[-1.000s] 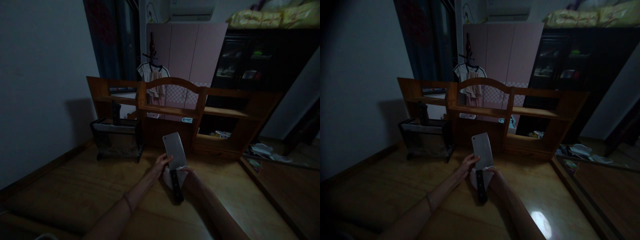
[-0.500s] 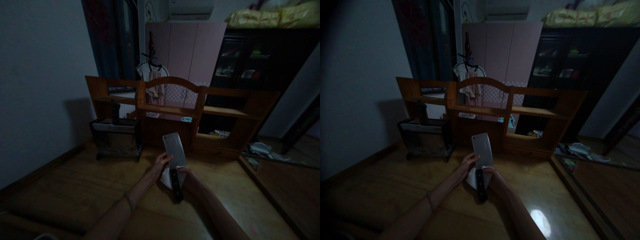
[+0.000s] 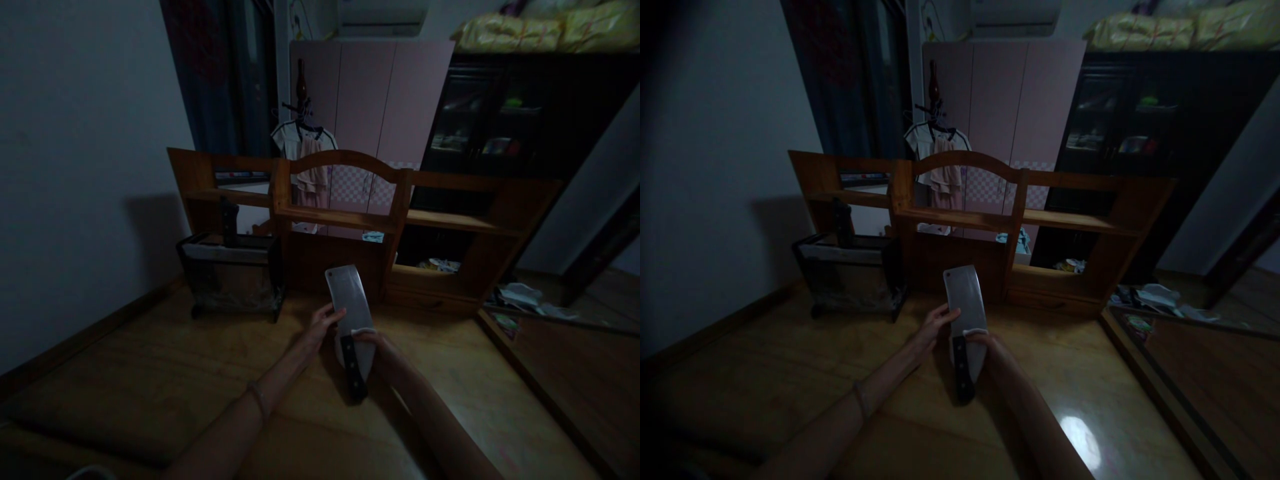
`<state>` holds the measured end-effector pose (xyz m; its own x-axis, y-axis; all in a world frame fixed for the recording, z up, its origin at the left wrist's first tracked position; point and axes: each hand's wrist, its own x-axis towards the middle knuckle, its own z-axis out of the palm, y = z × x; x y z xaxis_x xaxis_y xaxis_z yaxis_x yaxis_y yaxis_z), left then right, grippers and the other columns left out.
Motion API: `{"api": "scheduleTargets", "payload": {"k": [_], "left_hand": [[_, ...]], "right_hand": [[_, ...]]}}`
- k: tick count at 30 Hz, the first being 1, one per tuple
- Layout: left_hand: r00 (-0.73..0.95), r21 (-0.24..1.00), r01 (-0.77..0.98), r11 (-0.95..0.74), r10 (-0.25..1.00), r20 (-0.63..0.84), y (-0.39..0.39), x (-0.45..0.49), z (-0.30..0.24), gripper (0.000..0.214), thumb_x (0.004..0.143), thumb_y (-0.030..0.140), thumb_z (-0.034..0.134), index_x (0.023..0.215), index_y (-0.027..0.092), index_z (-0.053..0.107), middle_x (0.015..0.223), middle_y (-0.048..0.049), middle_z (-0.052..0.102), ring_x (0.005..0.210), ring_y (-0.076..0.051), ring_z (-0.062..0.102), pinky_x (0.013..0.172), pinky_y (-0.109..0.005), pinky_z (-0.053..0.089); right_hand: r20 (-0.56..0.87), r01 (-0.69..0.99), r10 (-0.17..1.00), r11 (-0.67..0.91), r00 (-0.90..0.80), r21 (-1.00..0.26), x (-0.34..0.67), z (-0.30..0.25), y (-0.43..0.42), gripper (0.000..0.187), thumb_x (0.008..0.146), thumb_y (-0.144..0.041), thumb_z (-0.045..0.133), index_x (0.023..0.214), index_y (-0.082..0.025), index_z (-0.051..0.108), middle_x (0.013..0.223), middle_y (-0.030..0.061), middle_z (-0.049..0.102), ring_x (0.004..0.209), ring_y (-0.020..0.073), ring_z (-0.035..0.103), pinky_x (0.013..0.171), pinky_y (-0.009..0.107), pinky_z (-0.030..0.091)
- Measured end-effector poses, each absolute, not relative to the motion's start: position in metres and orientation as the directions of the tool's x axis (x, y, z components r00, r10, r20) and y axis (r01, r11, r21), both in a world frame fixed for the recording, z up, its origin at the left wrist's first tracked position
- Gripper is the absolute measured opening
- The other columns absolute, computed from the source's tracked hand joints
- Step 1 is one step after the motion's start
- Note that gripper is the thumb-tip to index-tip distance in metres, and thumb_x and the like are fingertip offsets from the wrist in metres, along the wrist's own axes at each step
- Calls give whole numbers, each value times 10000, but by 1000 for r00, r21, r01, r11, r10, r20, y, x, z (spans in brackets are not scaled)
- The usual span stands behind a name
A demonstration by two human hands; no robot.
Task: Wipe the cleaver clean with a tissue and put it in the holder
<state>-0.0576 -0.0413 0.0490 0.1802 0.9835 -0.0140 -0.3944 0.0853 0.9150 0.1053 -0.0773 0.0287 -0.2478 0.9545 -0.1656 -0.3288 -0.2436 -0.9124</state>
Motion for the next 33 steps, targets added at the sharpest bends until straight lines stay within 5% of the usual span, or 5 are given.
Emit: {"api": "scheduleTargets", "payload": {"k": [5, 11, 18, 28, 33], "left_hand": [[156, 915, -400, 51, 988, 14, -39, -59, 48, 430, 599, 353, 808, 972, 162, 711, 1029, -86, 699, 942, -240, 640, 861, -323, 453], [136, 919, -394, -10, 988, 69, -31, -63, 41, 418, 602, 378, 804, 951, 167, 714, 1027, -81, 700, 944, -241, 639, 865, -323, 450], [187, 928, -353, -115, 964, 190, -26, -62, 40, 403, 667, 389, 760, 991, 156, 708, 1034, -82, 698, 946, -226, 635, 875, -317, 445], [132, 938, -332, -95, 980, 146, -25, -64, 33, 417, 650, 398, 767, 984, 154, 714, 1043, -87, 696, 960, -232, 632, 886, -319, 440], [132, 936, -342, -76, 983, 128, -25, -64, 32, 426, 629, 391, 780, 978, 155, 718, 1041, -91, 696, 940, -238, 641, 878, -332, 449]], "right_hand": [[-164, -327, 976, -202, -141, -923, 119, 21, -68, 200, 651, -248, 652, 799, -117, 681, 707, 68, 692, 629, 210, 613, 629, 323, 443], [-104, -532, 994, -102, -26, -841, 122, 39, -66, 223, 696, -326, 630, 819, -148, 681, 773, 51, 707, 693, 212, 633, 729, 340, 480], [-97, -517, 995, -81, 3, -852, 113, 52, -74, 249, 681, -287, 729, 899, -173, 686, 866, 34, 721, 754, 204, 650, 756, 320, 483], [-6, -722, 976, -166, -219, -672, 129, 54, -77, 595, 778, -644, 470, 1058, -152, 655, 1065, 118, 687, 1031, 290, 614, 895, 422, 448], [3, -597, 996, -53, -92, -801, 121, 36, -66, 314, 744, -396, 650, 950, -162, 685, 948, 63, 719, 877, 214, 653, 852, 336, 458]]}}
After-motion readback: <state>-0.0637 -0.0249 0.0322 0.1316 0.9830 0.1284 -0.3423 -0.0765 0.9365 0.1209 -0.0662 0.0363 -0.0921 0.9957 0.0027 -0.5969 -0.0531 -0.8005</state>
